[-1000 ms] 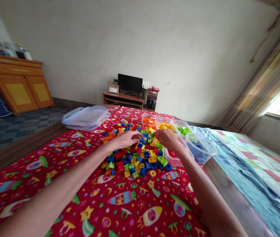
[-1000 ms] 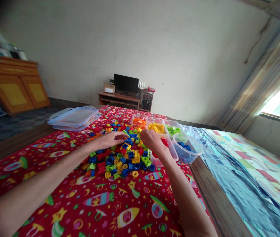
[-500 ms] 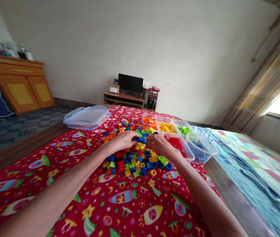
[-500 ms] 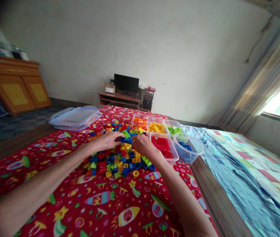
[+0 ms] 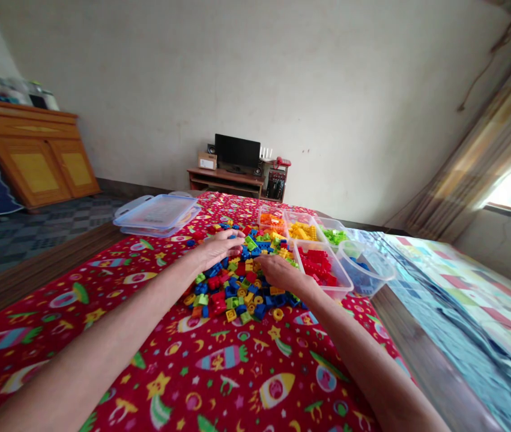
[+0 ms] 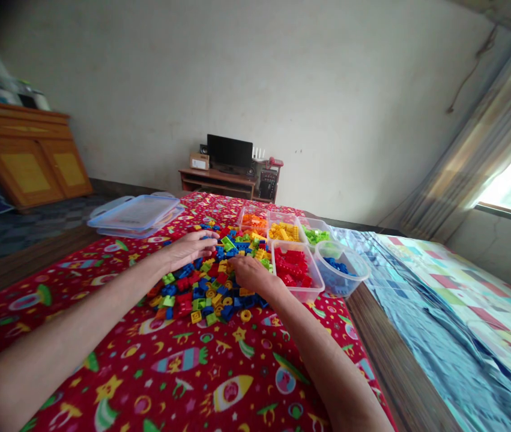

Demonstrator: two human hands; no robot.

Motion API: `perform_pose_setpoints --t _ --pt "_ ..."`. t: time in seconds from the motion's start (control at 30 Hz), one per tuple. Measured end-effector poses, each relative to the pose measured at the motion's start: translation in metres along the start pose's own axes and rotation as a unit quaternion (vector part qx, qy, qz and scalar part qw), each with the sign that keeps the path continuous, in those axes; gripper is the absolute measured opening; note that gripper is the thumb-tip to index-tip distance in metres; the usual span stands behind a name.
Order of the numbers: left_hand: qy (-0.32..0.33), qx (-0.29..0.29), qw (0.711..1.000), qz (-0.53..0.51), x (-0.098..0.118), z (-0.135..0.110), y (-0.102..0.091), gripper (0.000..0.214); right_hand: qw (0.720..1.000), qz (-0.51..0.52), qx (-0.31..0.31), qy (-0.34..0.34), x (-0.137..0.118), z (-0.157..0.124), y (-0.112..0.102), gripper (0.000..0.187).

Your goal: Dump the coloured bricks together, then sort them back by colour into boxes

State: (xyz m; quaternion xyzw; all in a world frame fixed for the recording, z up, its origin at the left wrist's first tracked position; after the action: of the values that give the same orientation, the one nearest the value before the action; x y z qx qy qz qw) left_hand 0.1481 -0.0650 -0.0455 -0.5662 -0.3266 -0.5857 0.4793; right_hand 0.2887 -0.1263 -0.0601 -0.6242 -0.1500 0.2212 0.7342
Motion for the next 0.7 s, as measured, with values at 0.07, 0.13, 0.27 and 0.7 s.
perform_pose_setpoints --t 0.07,0.13,0.27,0.7 --pt "0.047 0.0 0.982 0.184 0.0 0.002 0.0 0.02 1.0 0.015 -0.002 -0.014 0.001 0.0 0.002 0.039" --pt "0.11 -0.003 0.926 0.36 0.001 0.001 0.006 0.019 1.0 0.013 0.008 -0.015 0.005 0.001 0.005 0.037" --pt "0.179 -0.04 0.829 0.528 -0.004 -0.007 0.022 0.021 0.998 -0.018 0.066 -0.004 0.012 0.003 0.01 0.026" --pt "0.137 -0.015 0.85 0.509 0.013 -0.001 0.02 0.024 0.995 -0.017 0.07 0.071 0.019 0.0 0.015 0.022"
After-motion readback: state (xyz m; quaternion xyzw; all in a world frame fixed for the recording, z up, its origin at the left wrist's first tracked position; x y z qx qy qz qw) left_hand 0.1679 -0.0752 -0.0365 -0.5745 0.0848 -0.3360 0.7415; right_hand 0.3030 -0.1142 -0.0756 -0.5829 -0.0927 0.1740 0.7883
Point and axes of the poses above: each hand's wrist, its own z-axis towards the middle knuckle, its own y-axis out of the palm, x = y × z, the point moved 6 cm from there along z, towards the middle knuckle, and after that the axes turned 4 degrees about y, right-handed, at the moved point
